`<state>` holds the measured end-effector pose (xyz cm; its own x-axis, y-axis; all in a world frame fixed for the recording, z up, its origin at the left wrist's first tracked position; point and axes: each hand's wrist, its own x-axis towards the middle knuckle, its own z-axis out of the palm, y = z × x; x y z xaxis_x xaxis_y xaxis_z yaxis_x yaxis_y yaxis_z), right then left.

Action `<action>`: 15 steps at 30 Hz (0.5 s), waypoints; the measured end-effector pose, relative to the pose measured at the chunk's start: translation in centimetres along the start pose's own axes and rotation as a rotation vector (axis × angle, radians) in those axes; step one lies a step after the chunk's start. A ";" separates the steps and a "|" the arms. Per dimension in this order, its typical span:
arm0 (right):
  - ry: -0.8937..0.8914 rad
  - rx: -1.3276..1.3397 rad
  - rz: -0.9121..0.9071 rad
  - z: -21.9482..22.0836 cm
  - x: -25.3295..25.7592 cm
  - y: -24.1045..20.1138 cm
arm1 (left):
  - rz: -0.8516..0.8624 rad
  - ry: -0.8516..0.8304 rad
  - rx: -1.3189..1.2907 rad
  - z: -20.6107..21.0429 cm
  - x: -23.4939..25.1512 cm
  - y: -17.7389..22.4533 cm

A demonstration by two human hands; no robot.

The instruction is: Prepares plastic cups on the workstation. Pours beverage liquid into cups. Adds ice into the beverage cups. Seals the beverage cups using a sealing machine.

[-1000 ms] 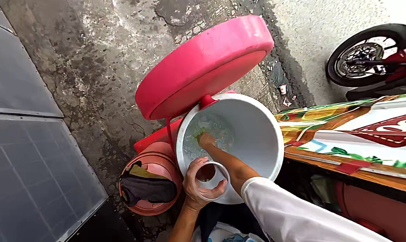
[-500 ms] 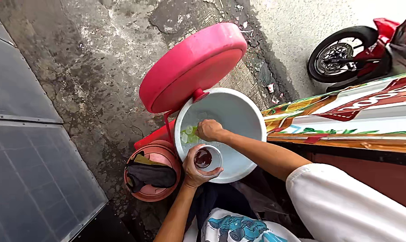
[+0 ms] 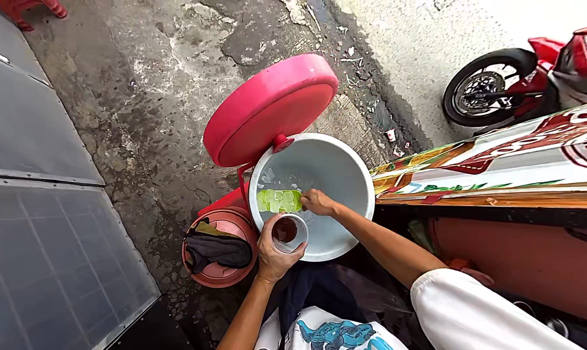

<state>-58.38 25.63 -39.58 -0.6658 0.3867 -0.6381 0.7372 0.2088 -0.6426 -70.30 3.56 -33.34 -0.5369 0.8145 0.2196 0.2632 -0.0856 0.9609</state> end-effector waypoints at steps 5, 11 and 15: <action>0.132 0.165 -0.037 -1.9 -4.9 -0.4 | -0.077 0.015 -0.005 0.5 -0.5 -0.3; 0.240 0.073 -0.086 -8.5 -14.4 -3.9 | -0.173 0.061 0.168 2.0 0.7 0.2; 0.218 -0.250 -0.052 -11.2 -18.7 -7.5 | -0.153 0.038 0.196 3.5 2.1 0.3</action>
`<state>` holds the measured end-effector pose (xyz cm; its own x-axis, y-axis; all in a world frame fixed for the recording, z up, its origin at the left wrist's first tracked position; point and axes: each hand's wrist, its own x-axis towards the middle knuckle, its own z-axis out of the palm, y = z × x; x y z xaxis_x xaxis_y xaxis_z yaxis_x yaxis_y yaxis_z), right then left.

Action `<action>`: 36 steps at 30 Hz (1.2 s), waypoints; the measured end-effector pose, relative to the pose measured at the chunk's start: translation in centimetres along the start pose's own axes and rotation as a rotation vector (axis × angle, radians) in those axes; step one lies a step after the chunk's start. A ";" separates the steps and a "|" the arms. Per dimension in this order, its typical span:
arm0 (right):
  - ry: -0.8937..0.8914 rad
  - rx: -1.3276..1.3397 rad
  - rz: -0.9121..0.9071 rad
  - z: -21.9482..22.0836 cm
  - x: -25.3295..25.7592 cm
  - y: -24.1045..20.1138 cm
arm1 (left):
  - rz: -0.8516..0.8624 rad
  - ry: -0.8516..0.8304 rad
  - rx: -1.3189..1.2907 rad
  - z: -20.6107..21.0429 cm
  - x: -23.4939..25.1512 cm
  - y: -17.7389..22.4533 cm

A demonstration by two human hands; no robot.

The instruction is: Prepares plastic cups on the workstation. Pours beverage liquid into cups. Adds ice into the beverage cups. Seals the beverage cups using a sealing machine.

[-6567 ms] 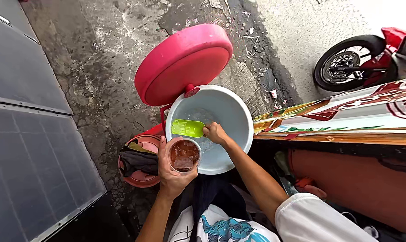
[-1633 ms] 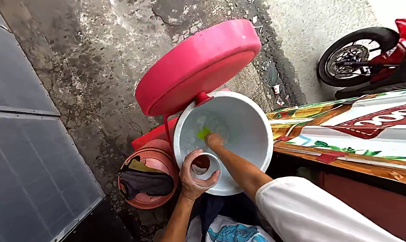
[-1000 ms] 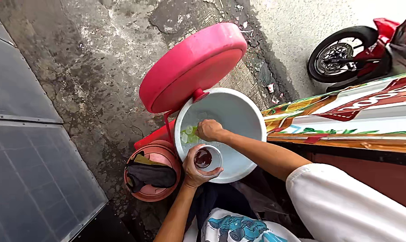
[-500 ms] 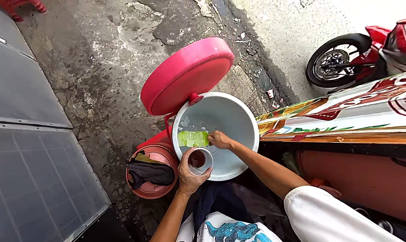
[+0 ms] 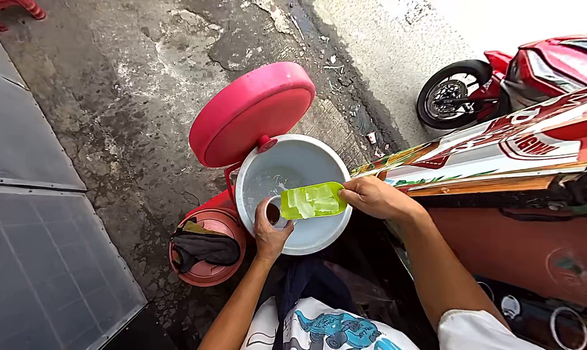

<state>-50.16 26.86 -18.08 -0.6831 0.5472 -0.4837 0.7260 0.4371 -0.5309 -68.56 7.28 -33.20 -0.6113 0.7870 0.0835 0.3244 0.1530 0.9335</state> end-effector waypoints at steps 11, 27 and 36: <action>-0.068 -0.624 0.104 -1.3 -1.6 -10.5 | 0.040 -0.071 -0.150 1.7 -0.1 -1.2; -0.078 -0.282 0.388 21.7 29.3 4.1 | 0.218 -0.073 -0.179 -1.6 0.6 -3.7; -0.288 -0.069 0.397 19.4 24.1 -3.5 | 0.269 -0.095 -0.215 -1.8 0.5 -3.7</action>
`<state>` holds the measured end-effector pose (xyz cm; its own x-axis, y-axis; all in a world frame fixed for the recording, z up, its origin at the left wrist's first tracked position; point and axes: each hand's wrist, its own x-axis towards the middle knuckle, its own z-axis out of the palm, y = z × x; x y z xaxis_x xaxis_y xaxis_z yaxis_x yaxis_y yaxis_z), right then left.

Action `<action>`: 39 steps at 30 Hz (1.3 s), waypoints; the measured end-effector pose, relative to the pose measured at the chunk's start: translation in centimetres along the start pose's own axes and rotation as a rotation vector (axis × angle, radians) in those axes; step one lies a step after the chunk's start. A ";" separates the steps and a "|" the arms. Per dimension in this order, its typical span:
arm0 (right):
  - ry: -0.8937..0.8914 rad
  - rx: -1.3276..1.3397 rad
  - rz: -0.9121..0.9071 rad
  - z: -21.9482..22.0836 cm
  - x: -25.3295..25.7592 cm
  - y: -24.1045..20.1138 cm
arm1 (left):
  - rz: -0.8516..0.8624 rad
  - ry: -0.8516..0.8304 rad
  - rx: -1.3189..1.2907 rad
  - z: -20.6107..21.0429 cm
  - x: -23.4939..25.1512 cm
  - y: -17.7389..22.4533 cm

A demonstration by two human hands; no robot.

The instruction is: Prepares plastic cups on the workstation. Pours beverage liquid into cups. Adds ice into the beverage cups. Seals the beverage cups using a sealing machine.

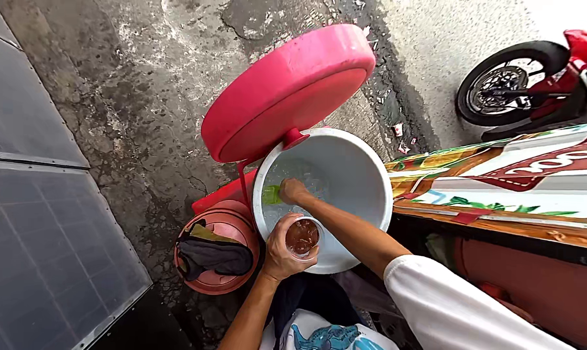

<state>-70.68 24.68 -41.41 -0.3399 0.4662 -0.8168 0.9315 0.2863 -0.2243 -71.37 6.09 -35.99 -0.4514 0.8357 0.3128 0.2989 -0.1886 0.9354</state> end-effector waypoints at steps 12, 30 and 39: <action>0.154 0.326 -0.196 -3.4 -6.3 7.3 | -0.030 0.009 -0.012 -0.1 0.3 1.2; 0.366 -0.161 -0.191 -13.9 -29.8 11.2 | -0.182 0.027 0.119 4.9 4.5 3.8; 0.508 0.277 -0.180 -8.0 -31.1 20.1 | -0.157 0.004 0.064 6.1 5.4 4.8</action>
<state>-42.44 22.64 -16.31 -0.4510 0.7914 -0.4127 0.8295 0.2011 -0.5210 -67.21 12.88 -30.79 -0.4998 0.8504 0.1645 0.2774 -0.0227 0.9605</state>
